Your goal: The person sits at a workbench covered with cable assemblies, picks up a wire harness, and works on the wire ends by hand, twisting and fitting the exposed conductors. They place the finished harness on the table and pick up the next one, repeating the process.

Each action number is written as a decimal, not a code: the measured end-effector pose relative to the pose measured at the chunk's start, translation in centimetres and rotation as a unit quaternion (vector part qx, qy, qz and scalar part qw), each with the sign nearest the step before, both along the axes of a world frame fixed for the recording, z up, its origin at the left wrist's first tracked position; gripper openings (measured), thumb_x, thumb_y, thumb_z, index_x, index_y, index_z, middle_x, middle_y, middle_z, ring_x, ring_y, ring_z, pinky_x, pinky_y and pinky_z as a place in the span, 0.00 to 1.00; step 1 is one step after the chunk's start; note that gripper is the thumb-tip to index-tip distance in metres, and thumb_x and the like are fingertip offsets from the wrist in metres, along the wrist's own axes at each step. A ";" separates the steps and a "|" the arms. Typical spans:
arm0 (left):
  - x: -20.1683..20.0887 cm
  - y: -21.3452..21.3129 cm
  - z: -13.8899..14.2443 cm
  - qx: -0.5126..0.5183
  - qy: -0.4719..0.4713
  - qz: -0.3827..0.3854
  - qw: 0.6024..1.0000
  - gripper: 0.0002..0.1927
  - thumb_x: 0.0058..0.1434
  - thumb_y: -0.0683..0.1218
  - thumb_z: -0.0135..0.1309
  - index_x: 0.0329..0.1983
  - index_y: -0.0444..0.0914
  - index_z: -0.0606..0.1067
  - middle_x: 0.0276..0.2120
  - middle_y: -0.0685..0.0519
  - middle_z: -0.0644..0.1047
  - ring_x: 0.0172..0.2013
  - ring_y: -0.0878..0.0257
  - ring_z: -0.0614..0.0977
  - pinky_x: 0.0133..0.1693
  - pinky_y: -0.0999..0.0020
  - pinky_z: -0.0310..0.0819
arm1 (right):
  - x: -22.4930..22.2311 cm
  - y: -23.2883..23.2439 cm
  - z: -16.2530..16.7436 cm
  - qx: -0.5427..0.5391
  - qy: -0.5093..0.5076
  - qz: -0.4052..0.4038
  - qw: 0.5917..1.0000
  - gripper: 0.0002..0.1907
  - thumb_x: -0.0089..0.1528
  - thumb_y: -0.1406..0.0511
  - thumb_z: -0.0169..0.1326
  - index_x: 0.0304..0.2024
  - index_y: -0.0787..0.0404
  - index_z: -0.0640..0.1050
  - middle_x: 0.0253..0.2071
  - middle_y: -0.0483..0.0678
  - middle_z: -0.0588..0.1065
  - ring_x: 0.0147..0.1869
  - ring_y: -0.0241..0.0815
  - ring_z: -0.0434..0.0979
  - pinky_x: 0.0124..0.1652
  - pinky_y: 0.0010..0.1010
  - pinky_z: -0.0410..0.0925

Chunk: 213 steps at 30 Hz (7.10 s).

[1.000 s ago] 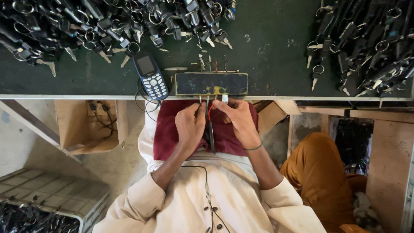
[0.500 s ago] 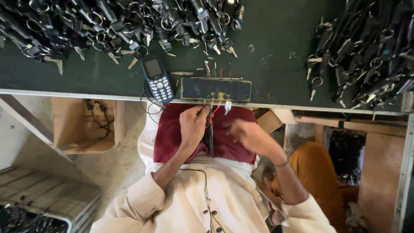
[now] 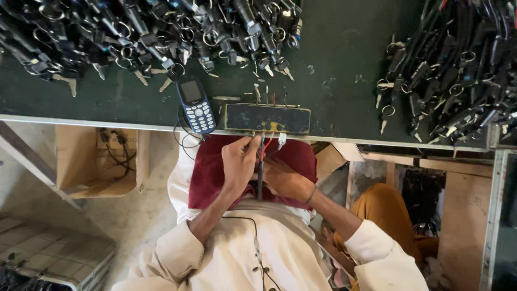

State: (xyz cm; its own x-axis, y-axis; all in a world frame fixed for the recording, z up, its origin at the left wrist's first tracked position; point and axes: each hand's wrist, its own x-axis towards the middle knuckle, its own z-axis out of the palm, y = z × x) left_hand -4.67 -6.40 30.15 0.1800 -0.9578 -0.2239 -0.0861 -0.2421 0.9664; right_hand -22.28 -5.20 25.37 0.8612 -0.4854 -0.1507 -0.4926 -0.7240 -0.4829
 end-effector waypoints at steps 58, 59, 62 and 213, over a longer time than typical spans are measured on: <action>-0.6 2.3 6.3 -0.213 -0.085 -0.294 0.928 0.17 0.63 0.45 0.59 0.52 0.35 0.70 0.37 0.42 0.78 0.37 0.42 0.78 0.38 0.51 0.71 | -7.1 -0.9 19.1 0.338 -0.699 -0.400 0.487 0.29 0.70 0.57 0.53 0.71 0.59 0.65 0.43 0.49 0.74 0.47 0.39 0.74 0.48 0.32 0.70; -1.0 2.4 6.1 -0.210 -0.072 -0.282 0.933 0.18 0.63 0.44 0.60 0.53 0.35 0.69 0.37 0.41 0.78 0.38 0.42 0.79 0.39 0.52 0.72 | -4.9 -0.3 17.8 0.366 -0.714 -0.414 0.429 0.34 0.65 0.57 0.55 0.71 0.61 0.63 0.43 0.51 0.75 0.47 0.42 0.76 0.47 0.32 0.71; -1.2 2.8 5.8 -0.194 -0.063 -0.259 0.944 0.18 0.63 0.42 0.59 0.53 0.35 0.68 0.38 0.41 0.77 0.40 0.42 0.79 0.40 0.53 0.73 | 0.4 1.5 14.0 0.254 -0.608 -0.452 0.601 0.30 0.71 0.69 0.52 0.72 0.65 0.57 0.45 0.51 0.75 0.51 0.43 0.76 0.49 0.33 0.70; 0.9 1.0 10.3 -0.144 -0.011 -0.201 0.969 0.07 0.66 0.40 0.57 0.34 0.30 0.78 0.24 0.57 0.75 0.23 0.74 0.75 0.26 0.75 0.70 | 1.8 -1.0 16.9 0.278 -0.442 -0.454 0.722 0.13 0.71 0.65 0.51 0.46 0.71 0.80 0.35 0.43 0.78 0.35 0.29 0.76 0.36 0.21 0.72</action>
